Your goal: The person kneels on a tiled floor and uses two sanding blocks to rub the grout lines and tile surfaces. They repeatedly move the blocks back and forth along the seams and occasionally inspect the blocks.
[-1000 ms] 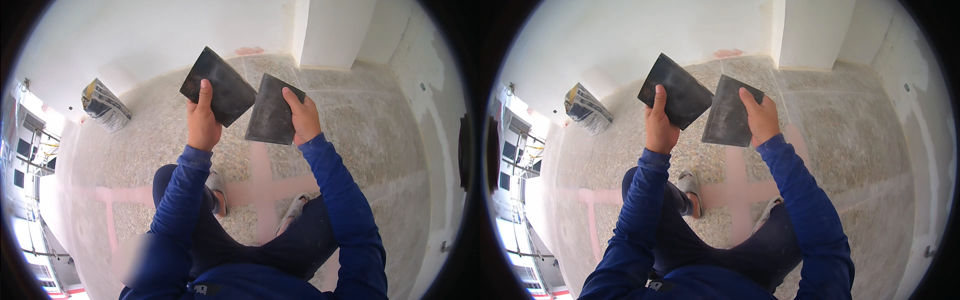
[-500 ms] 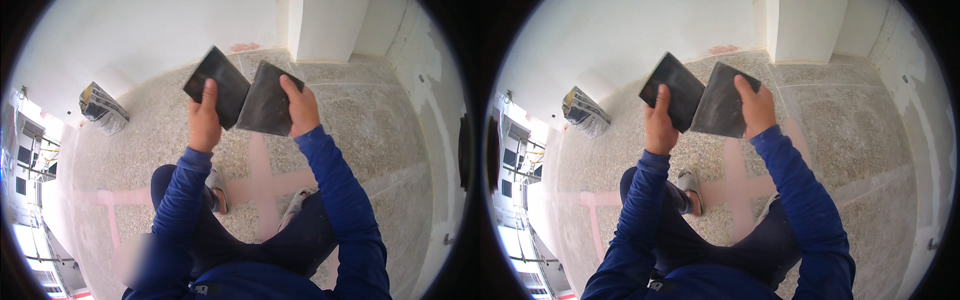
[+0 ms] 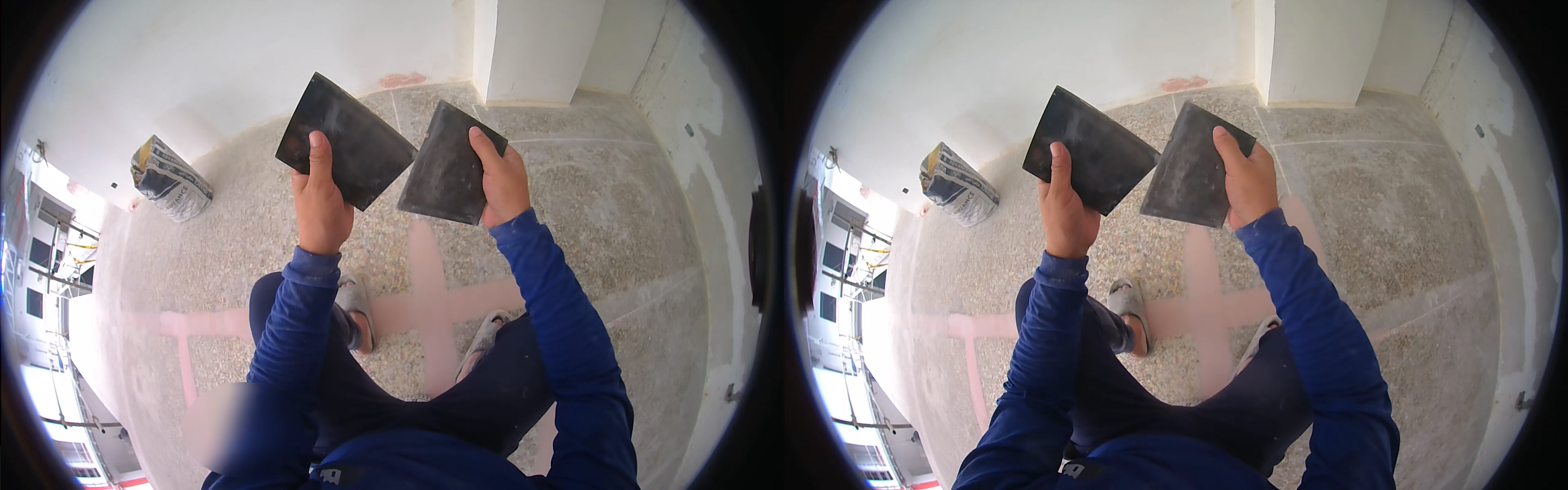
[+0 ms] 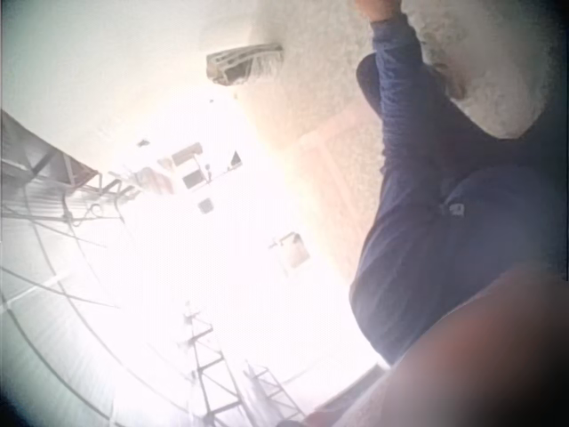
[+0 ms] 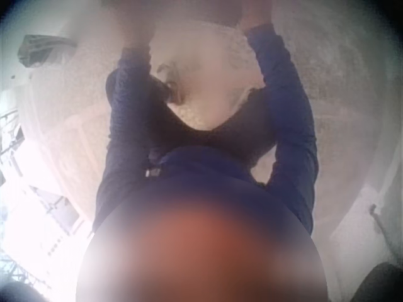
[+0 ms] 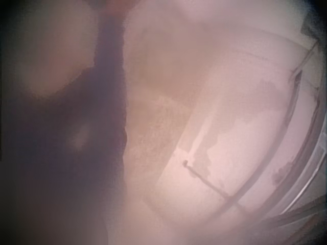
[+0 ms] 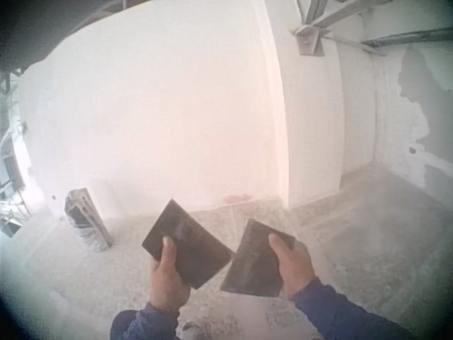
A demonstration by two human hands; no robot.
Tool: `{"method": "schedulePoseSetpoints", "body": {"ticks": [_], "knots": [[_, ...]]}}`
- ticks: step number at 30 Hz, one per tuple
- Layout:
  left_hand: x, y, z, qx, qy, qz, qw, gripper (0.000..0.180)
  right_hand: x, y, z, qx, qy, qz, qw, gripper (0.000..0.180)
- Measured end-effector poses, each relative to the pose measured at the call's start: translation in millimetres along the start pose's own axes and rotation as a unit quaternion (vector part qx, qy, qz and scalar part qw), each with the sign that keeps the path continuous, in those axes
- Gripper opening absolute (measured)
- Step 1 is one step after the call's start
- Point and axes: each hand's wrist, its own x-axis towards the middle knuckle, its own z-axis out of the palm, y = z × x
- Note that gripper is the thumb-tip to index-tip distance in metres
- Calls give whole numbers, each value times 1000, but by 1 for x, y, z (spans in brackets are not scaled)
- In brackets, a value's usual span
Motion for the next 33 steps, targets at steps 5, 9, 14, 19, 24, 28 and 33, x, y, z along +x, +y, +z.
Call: {"method": "schedulePoseSetpoints", "body": {"ticks": [5, 9, 14, 19, 24, 28, 33], "knots": [[-3, 2, 3, -15, -2, -15, 1000, 46, -1, 6, -1, -24, -2, -37, 999, 27], [-4, 0, 4, -21, -17, -11, 1000, 43, 3, 13, -2, -66, 37, -25, 997, 27], [-3, -3, 1, 24, -20, 3, 1000, 38, 1, 13, -2, -74, 37, -17, 996, 27], [0, 0, -4, 8, -19, 27, 999, 36, -3, 3, -3, -24, 21, -6, 999, 27], [-2, -1, -2, 7, -9, 24, 1000, 34, -2, 2, -2, -21, 13, -19, 1000, 27], [-2, -1, -2, 13, -27, 12, 999, 35, -1, 7, 0, -50, 28, -29, 998, 27], [-5, -3, -2, 73, -53, 8, 996, 36, 0, 12, 2, -81, 42, -28, 995, 27]]}}
